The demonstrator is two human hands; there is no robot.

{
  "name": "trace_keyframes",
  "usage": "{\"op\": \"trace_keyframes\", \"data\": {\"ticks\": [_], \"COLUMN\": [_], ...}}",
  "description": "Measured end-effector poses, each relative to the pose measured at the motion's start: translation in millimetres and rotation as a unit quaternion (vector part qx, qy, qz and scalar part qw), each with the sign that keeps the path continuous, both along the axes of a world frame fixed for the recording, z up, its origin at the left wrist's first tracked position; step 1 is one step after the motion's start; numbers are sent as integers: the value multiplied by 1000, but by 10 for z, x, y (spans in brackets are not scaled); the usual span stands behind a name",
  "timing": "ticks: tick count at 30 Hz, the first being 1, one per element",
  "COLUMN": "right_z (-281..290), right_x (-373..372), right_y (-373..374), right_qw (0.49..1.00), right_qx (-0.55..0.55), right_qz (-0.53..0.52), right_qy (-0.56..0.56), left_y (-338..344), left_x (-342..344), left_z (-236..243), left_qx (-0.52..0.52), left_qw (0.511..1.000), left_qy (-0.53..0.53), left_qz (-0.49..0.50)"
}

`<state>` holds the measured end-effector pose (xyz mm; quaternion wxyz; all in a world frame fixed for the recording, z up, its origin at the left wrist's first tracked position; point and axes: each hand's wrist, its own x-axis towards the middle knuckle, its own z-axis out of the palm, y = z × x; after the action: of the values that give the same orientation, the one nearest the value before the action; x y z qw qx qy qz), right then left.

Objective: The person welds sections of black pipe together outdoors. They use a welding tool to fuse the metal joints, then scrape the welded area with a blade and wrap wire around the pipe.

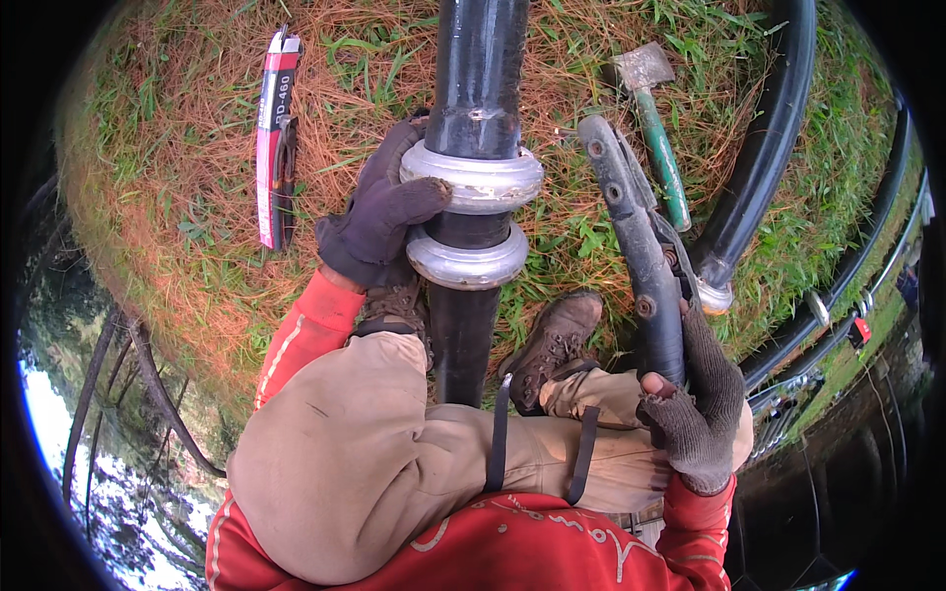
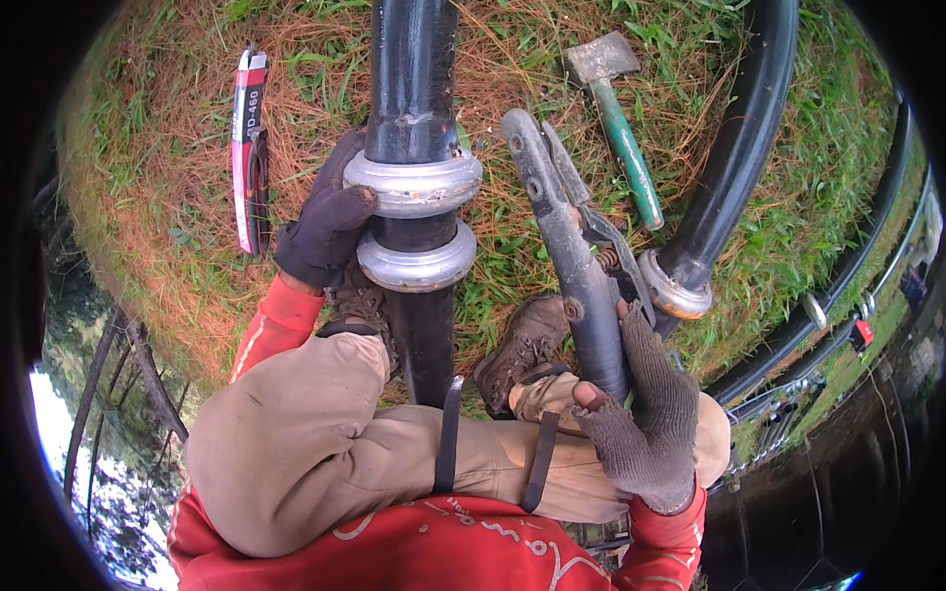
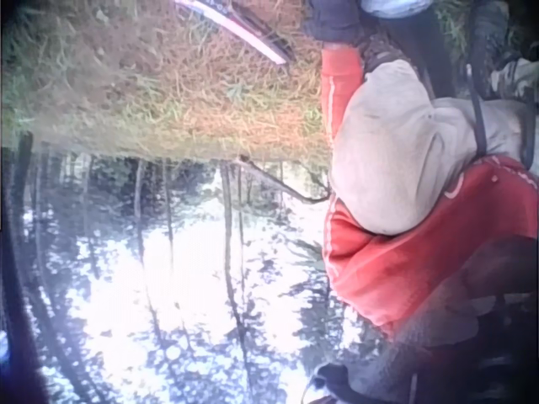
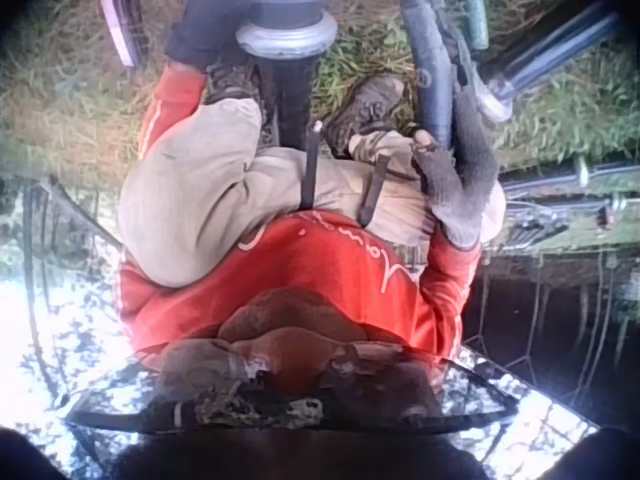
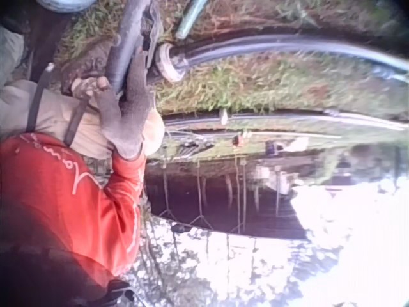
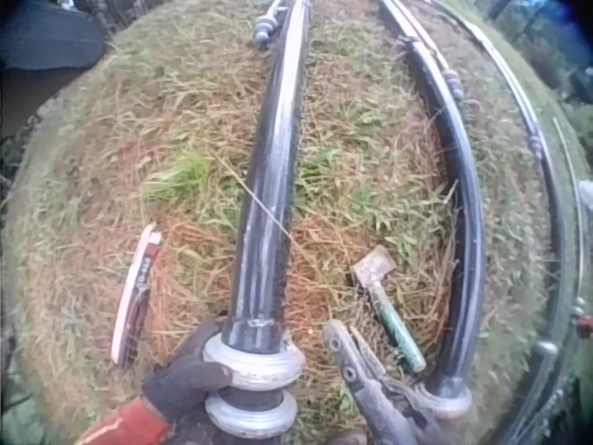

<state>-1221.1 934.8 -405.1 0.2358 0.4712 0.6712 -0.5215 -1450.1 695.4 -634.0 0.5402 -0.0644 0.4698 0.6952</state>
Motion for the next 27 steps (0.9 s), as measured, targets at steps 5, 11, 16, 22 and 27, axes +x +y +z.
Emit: {"op": "trace_keyframes", "data": {"ticks": [5, 11, 16, 22, 27], "right_z": [-52, -66, -54, -70, -71], "right_x": [-4, -19, -46, -40, -30], "right_y": [-31, -60, -43, -44, -55], "right_qw": [998, 1000, 998, 993, 999], "right_qx": [-54, -5, -12, 32, -8], "right_qz": [23, 7, 49, 108, 42], "right_qy": [15, 17, 23, 35, 12], "left_y": [4, 0, -4, -18, -21], "left_x": [-9, -9, -12, -6, 14], "left_z": [12, 18, 24, 22, -18], "left_qx": [-7, -5, -13, 3, -1], "left_qw": [1000, 1000, 1000, 1000, 1000], "left_qy": [7, 7, 5, 1, 12], "left_qz": [3, 4, 4, 5, 13]}}
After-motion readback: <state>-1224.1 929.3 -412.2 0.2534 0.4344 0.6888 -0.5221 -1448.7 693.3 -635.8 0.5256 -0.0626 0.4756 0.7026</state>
